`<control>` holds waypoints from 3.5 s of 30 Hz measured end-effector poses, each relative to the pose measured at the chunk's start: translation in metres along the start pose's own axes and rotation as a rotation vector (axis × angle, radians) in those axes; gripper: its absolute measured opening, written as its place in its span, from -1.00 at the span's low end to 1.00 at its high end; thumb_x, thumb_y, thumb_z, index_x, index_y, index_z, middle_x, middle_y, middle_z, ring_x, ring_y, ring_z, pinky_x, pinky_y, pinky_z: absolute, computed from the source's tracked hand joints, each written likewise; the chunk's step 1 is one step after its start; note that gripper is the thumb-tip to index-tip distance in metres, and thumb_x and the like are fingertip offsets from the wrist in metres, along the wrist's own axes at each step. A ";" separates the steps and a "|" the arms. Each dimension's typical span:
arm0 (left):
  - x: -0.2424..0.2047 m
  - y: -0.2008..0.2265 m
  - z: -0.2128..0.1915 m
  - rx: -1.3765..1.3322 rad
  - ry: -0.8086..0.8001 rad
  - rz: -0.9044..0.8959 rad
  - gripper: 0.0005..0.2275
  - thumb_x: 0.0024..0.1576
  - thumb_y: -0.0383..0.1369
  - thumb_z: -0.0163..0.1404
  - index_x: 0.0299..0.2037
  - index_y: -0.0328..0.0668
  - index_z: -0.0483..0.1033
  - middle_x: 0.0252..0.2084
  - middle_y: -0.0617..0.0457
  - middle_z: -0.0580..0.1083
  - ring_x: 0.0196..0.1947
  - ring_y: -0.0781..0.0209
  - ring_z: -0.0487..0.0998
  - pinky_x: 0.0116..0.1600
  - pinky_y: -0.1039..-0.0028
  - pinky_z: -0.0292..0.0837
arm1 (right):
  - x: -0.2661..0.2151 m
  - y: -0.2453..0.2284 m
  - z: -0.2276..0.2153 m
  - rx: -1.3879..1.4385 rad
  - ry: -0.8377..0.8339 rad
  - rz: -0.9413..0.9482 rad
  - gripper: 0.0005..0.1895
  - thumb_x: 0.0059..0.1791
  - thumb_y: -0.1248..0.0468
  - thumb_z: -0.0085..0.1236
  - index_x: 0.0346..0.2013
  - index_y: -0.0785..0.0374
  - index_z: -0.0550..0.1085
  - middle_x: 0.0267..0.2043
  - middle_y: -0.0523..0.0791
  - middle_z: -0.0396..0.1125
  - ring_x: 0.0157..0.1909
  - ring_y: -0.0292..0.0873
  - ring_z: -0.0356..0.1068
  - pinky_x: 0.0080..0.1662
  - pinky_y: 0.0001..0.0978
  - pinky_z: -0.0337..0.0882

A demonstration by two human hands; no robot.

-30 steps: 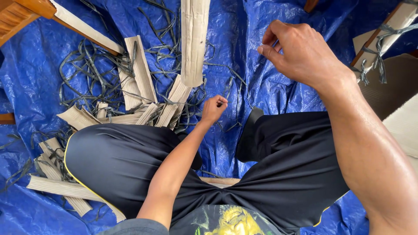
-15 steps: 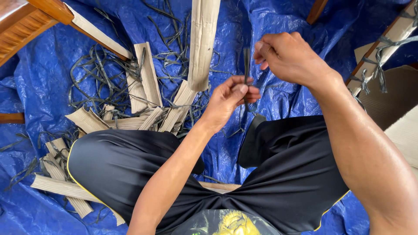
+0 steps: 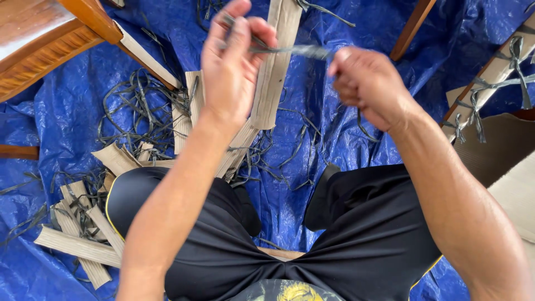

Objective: Binding strips of cardboard together using thin wire to prepare components.

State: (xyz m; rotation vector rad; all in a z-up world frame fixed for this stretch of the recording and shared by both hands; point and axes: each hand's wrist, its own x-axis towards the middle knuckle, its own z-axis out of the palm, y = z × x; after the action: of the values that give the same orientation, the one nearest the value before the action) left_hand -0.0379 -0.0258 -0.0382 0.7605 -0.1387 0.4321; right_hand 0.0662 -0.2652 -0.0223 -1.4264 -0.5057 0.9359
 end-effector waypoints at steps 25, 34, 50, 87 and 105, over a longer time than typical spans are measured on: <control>0.065 -0.030 -0.081 1.482 -0.392 0.227 -0.85 0.23 -0.52 -0.01 -0.03 -0.27 0.53 -0.14 -0.16 0.53 -0.04 -0.26 0.50 0.05 0.07 0.39 | 0.108 0.033 0.002 -0.588 0.235 -0.283 -0.80 0.18 0.24 0.07 -0.24 0.31 0.48 -0.42 -0.26 0.31 -0.38 -0.43 0.19 -0.33 -0.52 0.24; 0.069 -0.012 -0.081 1.495 -0.162 0.232 -0.86 0.28 -0.37 0.06 -0.25 -0.22 0.65 -0.35 -0.03 0.50 -0.38 0.02 0.52 -0.28 0.23 0.33 | 0.076 0.020 -0.013 -0.683 0.283 -0.175 -0.69 0.19 0.12 0.08 -0.29 0.29 0.45 -0.49 -0.27 0.15 -0.42 -0.41 0.04 -0.38 -0.45 0.09; 0.068 0.021 -0.134 1.433 0.238 0.265 -0.82 0.18 -0.28 0.19 -0.27 -0.25 0.66 -0.39 0.04 0.59 -0.40 0.28 0.62 -0.24 0.41 0.48 | 0.042 0.064 -0.122 -1.008 0.577 0.075 -0.69 0.10 0.10 0.27 -0.18 0.33 0.55 -0.32 -0.04 0.41 -0.25 -0.14 0.42 -0.17 -0.23 0.42; 0.063 0.008 -0.091 1.131 0.027 -0.004 -0.67 0.36 -0.25 -0.07 -0.44 -0.25 0.36 -0.53 0.17 0.23 -0.49 0.44 0.19 -0.35 0.45 0.10 | 0.085 0.016 0.008 -0.382 0.367 -0.230 -0.89 0.20 0.30 0.00 -0.07 0.31 0.38 -0.38 -0.15 0.35 -0.42 -0.37 0.27 -0.40 -0.47 0.28; 0.006 0.046 -0.004 1.341 -0.208 0.260 -0.84 0.34 -0.38 0.05 -0.26 -0.29 0.46 -0.61 0.14 0.32 -0.64 0.43 0.27 -0.50 0.49 0.10 | 0.032 -0.017 0.069 -0.415 0.474 -0.452 -0.86 0.17 0.34 0.11 -0.05 0.35 0.57 -0.14 -0.06 0.48 -0.21 -0.29 0.45 -0.21 -0.49 0.50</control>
State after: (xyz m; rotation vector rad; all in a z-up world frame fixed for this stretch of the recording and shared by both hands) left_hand -0.0521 0.0082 -0.0101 2.1245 -0.1329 0.6855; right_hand 0.0339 -0.1962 -0.0044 -1.7396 -0.6475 0.1178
